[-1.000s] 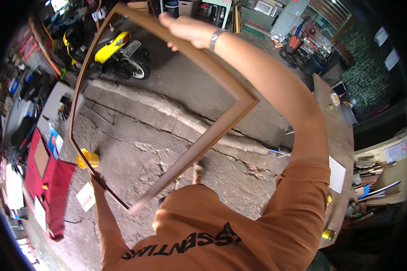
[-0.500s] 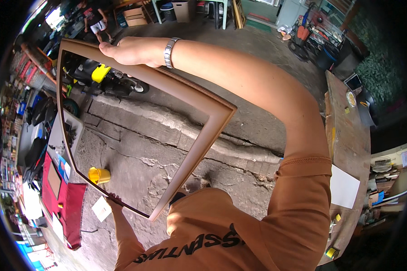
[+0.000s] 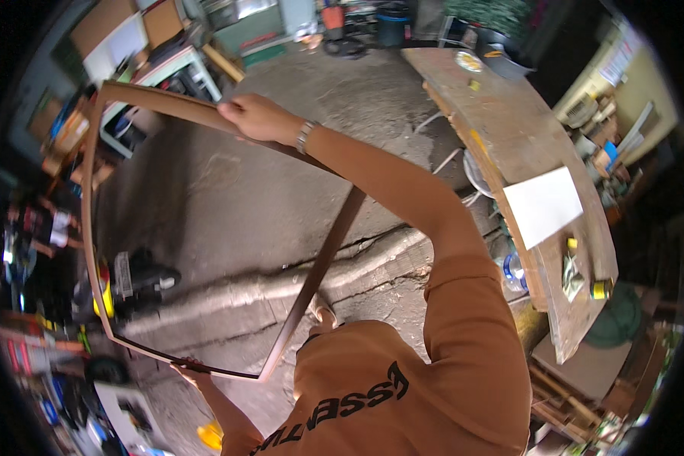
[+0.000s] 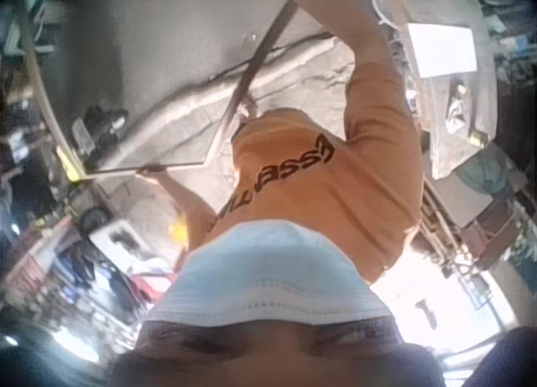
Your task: The person spray paints a wooden frame using a spray gun connected to a hose. They rotate the frame to coat different sides, place it on a table, and later wipe the surface with a cloth.
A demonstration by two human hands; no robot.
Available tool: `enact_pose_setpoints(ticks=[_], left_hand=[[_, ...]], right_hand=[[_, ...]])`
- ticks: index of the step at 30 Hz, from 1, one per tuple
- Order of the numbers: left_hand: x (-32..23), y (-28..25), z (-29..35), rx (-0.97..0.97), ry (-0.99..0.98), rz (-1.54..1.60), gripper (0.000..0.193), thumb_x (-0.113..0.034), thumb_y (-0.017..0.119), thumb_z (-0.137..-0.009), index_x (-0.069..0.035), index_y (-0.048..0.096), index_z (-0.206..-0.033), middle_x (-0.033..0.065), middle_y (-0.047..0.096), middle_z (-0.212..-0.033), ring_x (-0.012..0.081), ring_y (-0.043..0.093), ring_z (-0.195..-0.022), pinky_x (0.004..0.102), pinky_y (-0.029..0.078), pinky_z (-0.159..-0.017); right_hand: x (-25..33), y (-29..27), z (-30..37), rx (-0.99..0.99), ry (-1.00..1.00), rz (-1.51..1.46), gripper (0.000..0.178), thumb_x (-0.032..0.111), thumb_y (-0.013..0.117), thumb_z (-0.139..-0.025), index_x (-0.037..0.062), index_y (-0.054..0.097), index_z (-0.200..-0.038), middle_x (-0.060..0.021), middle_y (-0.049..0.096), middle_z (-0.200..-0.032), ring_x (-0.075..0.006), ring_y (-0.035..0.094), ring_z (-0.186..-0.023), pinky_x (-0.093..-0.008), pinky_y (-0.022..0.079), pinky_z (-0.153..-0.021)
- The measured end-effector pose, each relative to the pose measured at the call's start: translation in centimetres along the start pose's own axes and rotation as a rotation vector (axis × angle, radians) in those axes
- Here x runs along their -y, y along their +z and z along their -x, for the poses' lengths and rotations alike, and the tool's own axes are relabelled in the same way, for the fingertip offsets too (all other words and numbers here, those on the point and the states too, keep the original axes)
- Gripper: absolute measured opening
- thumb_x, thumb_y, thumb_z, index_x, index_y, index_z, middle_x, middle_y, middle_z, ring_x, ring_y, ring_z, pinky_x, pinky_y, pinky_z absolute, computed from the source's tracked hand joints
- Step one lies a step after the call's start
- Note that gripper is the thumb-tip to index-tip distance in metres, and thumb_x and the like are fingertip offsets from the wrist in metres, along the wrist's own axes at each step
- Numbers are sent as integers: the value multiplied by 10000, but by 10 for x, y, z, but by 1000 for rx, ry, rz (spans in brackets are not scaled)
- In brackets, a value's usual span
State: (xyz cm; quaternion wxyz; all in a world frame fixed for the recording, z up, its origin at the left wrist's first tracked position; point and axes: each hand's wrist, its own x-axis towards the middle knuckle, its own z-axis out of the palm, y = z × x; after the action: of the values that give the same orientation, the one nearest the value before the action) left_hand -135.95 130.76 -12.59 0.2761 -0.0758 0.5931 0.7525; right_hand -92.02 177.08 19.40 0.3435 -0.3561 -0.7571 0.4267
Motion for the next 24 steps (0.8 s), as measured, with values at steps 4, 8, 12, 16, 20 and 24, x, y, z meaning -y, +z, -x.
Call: enact_pose_setpoints(ticks=[4,8,12,16,20,24], left_hand=[[7,150,-70,170,-12,-97,516,-630,420,-945,-149,549,-809,-29,502,-637,107,437,-472,254,362,-409],[24,338,-83,565,-71,-276,517,-623,443,-941,-140,554,-792,-23,492,-611,115,457,-485,257,381,-437],[64,515,-56,787,-146,-498,504,-597,432,-958,-134,550,-796,-20,490,-614,112,460,-496,254,397,-459],[138,677,20,1029,-149,-700,472,-524,402,-993,-109,576,-852,-21,502,-646,108,464,-519,257,403,-476],[227,804,143,1312,-39,-910,434,-460,419,-1008,-76,619,-974,-14,538,-707,100,500,-587,259,419,-505],[321,904,239,1406,-1,-950,342,-389,507,-993,-70,628,-1006,-5,563,-720,101,520,-603,264,422,-524]], right_hand=[[-78,-88,45,-390,224,-128,432,425,450,-1008,31,617,-950,-13,553,-628,-80,510,-515,-256,406,-457],[-132,-169,148,-754,399,-91,463,443,482,-994,9,633,-939,-16,549,-634,-82,497,-515,-252,403,-455],[-178,-213,247,-1096,531,-156,441,424,485,-999,11,605,-900,-12,520,-618,-89,485,-489,-249,395,-431],[-233,-246,352,-1475,681,-143,404,402,455,-1014,41,582,-886,-26,525,-579,-111,471,-431,-262,381,-385],[-285,-275,459,-1660,755,-209,392,391,458,-1013,50,574,-859,-25,527,-569,-107,473,-415,-255,384,-367],[-321,-311,494,-1807,896,-252,405,391,442,-1019,48,598,-871,-20,511,-533,-92,459,-396,-250,367,-356]])
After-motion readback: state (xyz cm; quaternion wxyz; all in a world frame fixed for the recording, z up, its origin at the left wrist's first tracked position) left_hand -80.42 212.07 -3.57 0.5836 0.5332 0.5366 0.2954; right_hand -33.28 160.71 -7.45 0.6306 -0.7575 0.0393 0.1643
